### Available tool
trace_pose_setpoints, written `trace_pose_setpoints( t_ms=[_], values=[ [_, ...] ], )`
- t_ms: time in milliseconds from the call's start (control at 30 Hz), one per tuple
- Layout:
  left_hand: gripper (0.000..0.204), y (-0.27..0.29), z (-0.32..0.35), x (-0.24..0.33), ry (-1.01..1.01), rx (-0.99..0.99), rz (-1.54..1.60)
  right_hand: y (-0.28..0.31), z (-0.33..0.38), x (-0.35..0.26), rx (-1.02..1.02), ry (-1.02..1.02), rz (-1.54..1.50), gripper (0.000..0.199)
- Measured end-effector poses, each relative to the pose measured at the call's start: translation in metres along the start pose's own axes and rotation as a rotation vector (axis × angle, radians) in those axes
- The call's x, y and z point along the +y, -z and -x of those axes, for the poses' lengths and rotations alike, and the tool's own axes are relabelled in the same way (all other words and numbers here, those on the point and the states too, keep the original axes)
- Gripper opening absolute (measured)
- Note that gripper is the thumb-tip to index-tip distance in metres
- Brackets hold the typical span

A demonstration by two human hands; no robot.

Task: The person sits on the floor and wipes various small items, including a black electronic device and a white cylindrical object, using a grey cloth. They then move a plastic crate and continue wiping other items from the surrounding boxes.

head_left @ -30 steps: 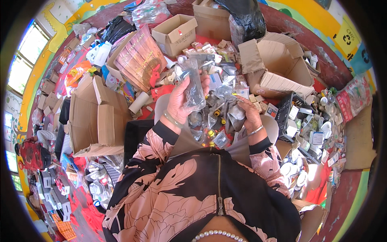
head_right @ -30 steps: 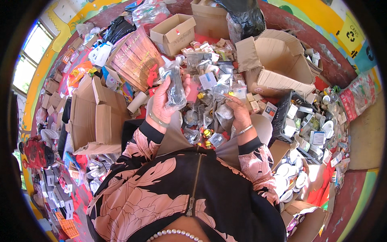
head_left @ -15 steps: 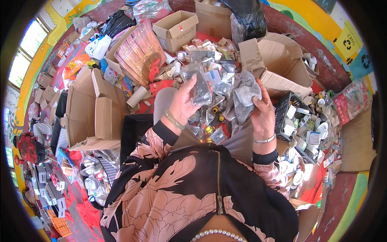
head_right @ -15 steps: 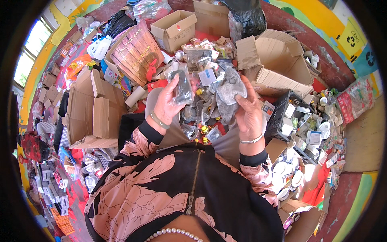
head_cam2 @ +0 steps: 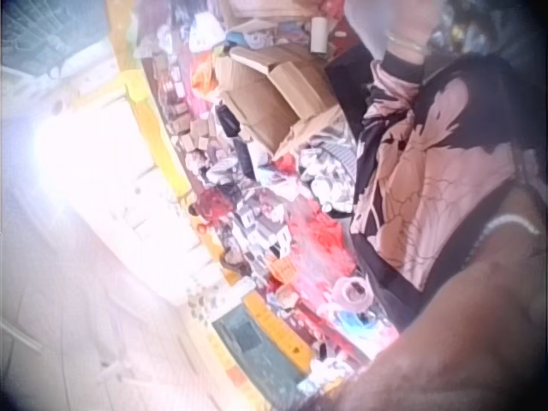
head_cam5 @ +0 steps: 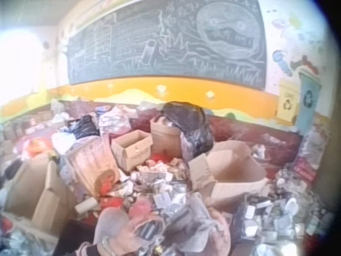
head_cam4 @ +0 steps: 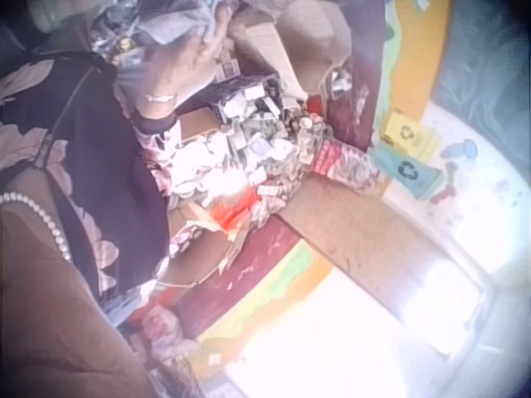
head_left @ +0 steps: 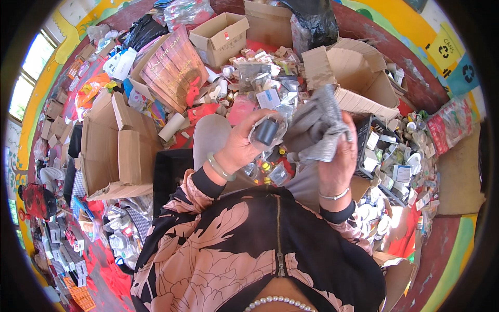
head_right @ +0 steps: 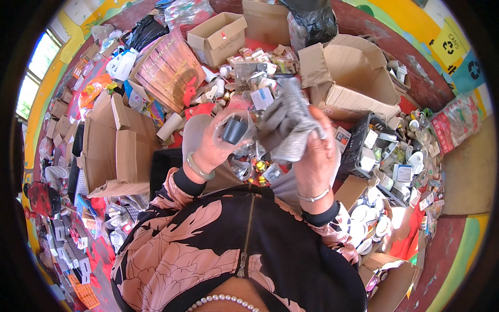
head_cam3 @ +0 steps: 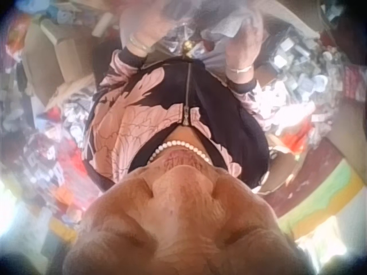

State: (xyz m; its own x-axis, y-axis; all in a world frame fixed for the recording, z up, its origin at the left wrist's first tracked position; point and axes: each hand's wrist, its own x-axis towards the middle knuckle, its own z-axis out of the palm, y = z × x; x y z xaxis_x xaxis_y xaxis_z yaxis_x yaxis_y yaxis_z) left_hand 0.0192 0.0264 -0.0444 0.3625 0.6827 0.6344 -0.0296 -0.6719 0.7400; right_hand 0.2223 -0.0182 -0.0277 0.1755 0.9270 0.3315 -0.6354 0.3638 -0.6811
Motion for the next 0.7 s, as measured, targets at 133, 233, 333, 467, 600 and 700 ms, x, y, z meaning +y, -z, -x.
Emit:
trace_pose_setpoints(
  t_ms=[133,233,333,467,600,700],
  values=[
    [0.057,-0.003,0.002,-0.011,-0.072,-0.007,-0.018,0.007,-0.003,0.002,0.063,-0.018,0.015,0.041],
    [0.057,0.001,0.0,-0.004,-0.092,-0.015,-0.162,0.016,-0.007,-0.005,0.059,-0.048,0.08,0.032],
    [0.055,0.0,0.003,-0.003,0.055,-0.009,-0.199,0.022,-0.006,-0.008,0.058,-0.068,0.355,0.028],
    [0.049,-0.003,0.013,-0.017,0.191,0.058,0.005,0.014,-0.002,-0.013,0.036,-0.168,0.596,0.025],
    [0.04,-0.005,0.005,-0.01,0.3,0.192,0.386,0.009,-0.009,-0.006,0.164,-0.117,0.441,0.023],
    [0.034,-0.001,0.004,-0.012,0.6,0.3,0.879,0.018,-0.011,-0.006,0.052,-0.236,0.592,0.019]
  ],
)
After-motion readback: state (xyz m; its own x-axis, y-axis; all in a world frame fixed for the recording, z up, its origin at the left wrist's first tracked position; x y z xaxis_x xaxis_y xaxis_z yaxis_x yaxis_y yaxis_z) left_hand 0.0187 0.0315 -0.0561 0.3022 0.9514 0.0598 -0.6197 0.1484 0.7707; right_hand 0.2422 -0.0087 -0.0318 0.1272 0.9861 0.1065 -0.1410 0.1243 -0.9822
